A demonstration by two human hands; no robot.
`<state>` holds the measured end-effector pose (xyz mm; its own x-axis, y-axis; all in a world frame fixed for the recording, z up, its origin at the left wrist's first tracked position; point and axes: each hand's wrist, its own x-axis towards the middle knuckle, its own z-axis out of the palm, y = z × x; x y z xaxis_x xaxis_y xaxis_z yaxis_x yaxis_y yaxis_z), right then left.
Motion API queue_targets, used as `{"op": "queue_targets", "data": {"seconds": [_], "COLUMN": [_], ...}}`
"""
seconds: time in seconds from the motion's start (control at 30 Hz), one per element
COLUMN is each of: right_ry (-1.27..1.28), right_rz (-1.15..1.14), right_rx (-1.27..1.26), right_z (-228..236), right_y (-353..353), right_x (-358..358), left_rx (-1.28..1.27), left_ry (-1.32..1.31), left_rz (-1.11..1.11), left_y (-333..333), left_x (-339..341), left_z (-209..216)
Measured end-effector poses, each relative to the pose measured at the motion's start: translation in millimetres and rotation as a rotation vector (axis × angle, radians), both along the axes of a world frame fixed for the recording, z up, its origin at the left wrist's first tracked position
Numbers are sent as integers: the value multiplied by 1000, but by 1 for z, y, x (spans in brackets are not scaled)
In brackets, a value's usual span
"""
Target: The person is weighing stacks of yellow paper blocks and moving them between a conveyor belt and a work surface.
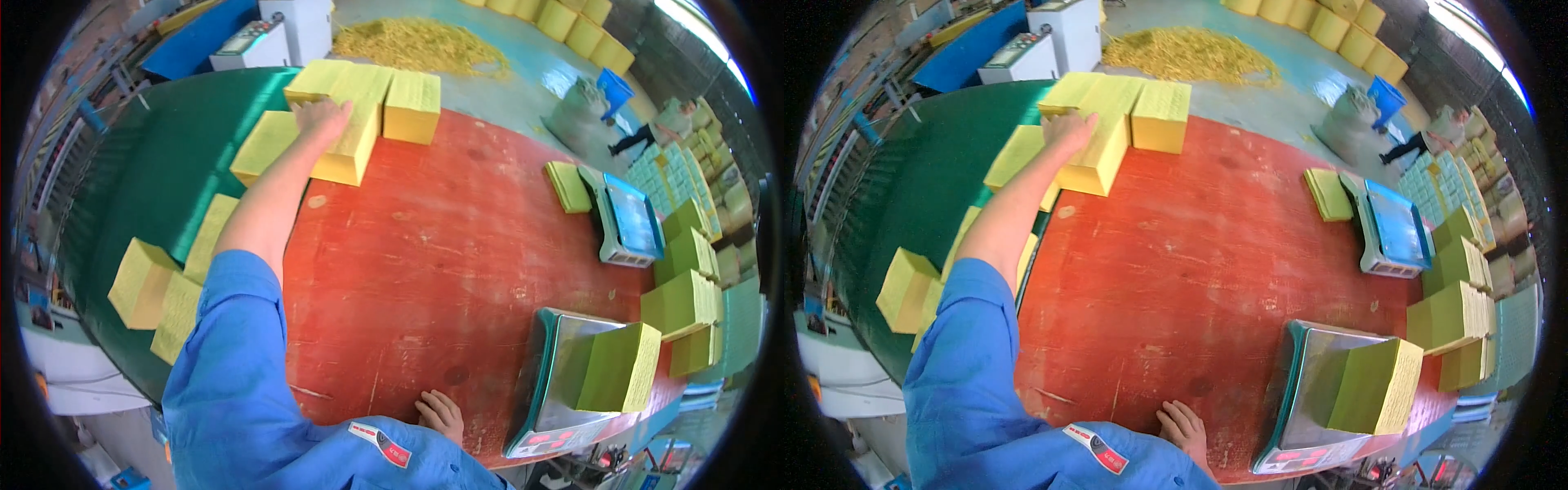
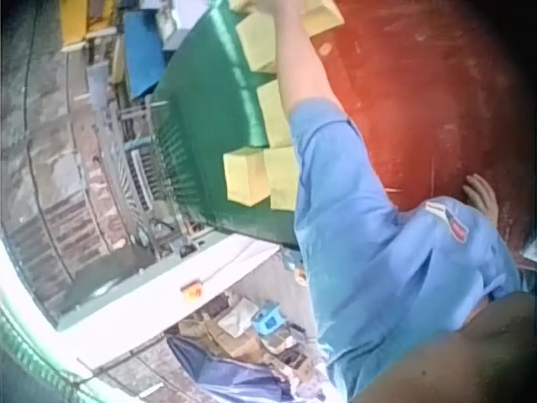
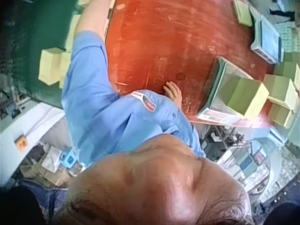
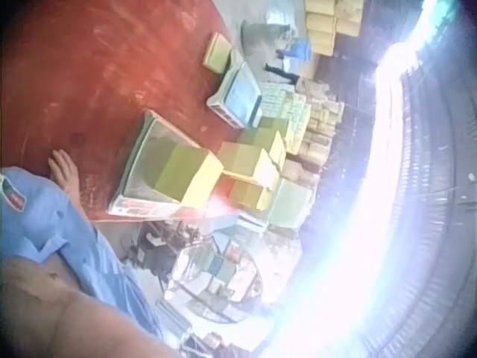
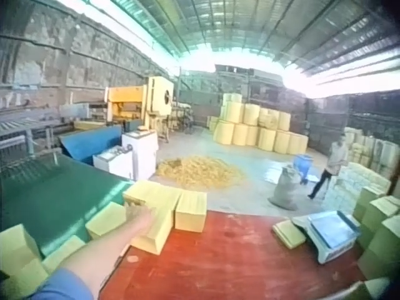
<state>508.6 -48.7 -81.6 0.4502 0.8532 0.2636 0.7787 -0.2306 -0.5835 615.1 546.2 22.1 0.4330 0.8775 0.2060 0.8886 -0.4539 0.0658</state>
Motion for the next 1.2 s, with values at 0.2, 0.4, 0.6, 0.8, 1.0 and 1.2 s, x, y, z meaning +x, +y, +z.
{"op": "queue_targets", "data": {"seconds": [0.2, 0.4, 0.6, 0.8, 1.0, 1.2], "right_ry": [46, 55, 190, 101, 425, 444], "right_rz": [20, 13, -93, -43, 228, 381], "right_rx": [-97, -64, 368, 553, 146, 21], "right_z": [17, 16, 19, 103, 70, 69], "right_y": [6, 1, -16, -66, -72, -86], "right_x": [0, -1, 8, 49, 80, 63], "left_rx": [110, -118, -157, -331, -172, -360], "left_ry": [88, -7, -110, -89, -267, -1268], "left_rz": [-144, -466, -1095, -1409, -949, 190], "left_y": [-1, -98, -272, -433, -545, -662], "left_x": [6, 5, -29, -132, -198, -279], "left_z": [-11, -12, -15, 16, 43, -15]}}
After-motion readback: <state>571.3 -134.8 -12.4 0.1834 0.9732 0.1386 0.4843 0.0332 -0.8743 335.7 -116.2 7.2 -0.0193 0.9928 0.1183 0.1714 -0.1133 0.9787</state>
